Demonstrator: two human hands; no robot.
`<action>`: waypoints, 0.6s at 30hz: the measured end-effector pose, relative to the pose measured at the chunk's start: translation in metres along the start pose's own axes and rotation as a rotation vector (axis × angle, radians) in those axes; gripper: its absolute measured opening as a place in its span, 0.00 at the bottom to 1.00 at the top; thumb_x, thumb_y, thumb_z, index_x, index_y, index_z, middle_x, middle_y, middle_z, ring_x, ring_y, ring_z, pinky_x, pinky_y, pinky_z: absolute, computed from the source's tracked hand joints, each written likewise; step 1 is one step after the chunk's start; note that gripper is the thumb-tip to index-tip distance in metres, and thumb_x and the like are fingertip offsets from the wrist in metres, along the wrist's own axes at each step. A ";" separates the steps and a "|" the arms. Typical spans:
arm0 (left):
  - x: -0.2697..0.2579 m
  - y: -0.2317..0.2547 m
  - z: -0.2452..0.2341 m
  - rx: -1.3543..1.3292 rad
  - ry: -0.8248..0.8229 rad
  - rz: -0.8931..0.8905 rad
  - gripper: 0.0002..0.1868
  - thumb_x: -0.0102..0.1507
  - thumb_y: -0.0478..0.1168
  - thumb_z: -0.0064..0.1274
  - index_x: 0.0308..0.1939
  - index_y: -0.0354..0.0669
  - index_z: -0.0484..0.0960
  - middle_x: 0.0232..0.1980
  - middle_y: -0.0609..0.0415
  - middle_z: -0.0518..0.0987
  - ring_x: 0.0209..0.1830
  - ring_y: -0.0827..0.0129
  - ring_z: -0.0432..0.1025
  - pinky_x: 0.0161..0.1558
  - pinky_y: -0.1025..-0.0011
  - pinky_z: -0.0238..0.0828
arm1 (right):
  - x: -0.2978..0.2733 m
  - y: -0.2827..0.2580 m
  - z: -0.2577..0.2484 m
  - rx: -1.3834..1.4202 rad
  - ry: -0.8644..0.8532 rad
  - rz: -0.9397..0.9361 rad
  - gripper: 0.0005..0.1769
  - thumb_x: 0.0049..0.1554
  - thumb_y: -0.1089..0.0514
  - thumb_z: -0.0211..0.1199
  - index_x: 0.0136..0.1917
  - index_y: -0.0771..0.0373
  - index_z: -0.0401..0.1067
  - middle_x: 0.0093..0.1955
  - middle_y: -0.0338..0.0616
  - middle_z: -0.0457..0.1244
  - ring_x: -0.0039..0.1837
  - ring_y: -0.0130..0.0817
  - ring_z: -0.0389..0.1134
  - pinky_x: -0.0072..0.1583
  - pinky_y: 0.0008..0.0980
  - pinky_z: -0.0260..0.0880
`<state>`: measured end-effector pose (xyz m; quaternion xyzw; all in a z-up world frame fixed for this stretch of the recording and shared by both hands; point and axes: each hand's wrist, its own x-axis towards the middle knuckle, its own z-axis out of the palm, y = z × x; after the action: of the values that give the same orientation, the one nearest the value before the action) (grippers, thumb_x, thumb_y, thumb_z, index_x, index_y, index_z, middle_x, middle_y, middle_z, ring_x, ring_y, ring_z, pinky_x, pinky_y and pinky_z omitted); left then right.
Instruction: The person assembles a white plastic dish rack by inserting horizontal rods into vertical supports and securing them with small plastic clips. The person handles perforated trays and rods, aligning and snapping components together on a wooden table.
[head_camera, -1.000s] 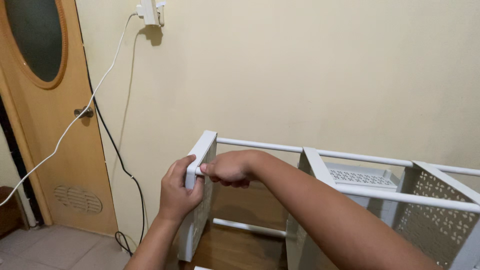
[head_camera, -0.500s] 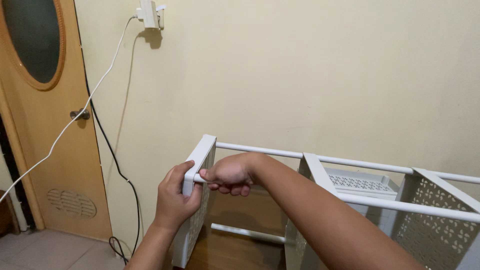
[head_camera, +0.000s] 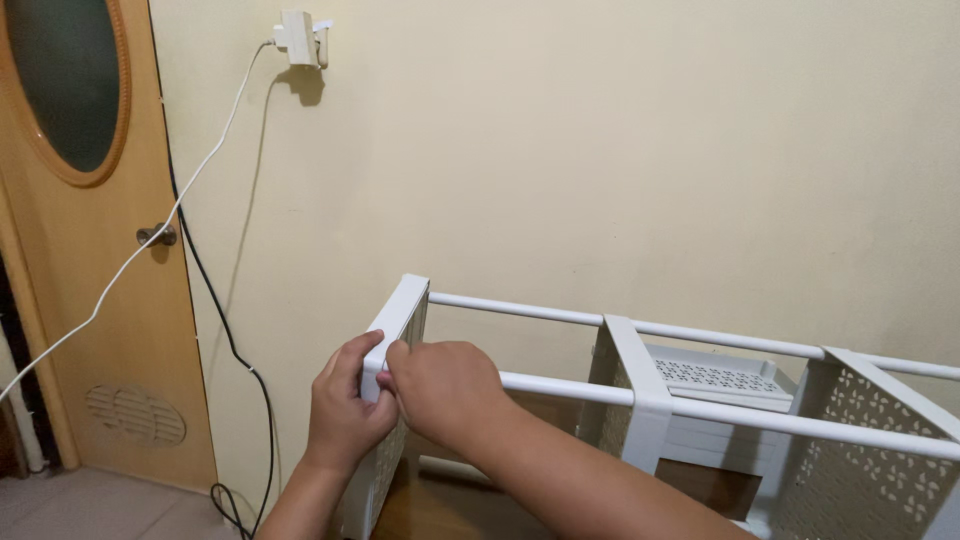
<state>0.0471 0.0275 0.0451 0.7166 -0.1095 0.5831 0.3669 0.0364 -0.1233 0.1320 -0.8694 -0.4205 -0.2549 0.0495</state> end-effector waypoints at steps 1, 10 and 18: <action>0.000 0.000 0.001 -0.007 0.007 0.019 0.23 0.56 0.32 0.54 0.56 0.39 0.76 0.44 0.40 0.82 0.38 0.53 0.80 0.39 0.63 0.77 | 0.000 -0.001 -0.004 0.001 -0.023 0.015 0.19 0.64 0.45 0.54 0.45 0.63 0.71 0.36 0.52 0.69 0.41 0.52 0.72 0.43 0.51 0.72; -0.002 -0.009 0.001 0.019 0.076 0.059 0.23 0.56 0.34 0.58 0.56 0.37 0.77 0.47 0.39 0.82 0.43 0.51 0.80 0.44 0.62 0.77 | 0.012 0.000 -0.016 0.105 -0.226 0.101 0.22 0.64 0.43 0.47 0.47 0.58 0.77 0.45 0.49 0.70 0.51 0.51 0.71 0.52 0.53 0.71; 0.000 -0.012 0.006 0.029 0.074 0.028 0.22 0.57 0.35 0.58 0.56 0.38 0.77 0.47 0.39 0.82 0.42 0.52 0.81 0.42 0.63 0.78 | 0.013 0.002 -0.018 0.100 -0.200 0.100 0.22 0.63 0.43 0.48 0.48 0.58 0.76 0.46 0.51 0.70 0.52 0.51 0.71 0.53 0.53 0.70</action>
<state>0.0585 0.0324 0.0404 0.6981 -0.0977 0.6158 0.3521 0.0375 -0.1207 0.1537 -0.9069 -0.3915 -0.1427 0.0633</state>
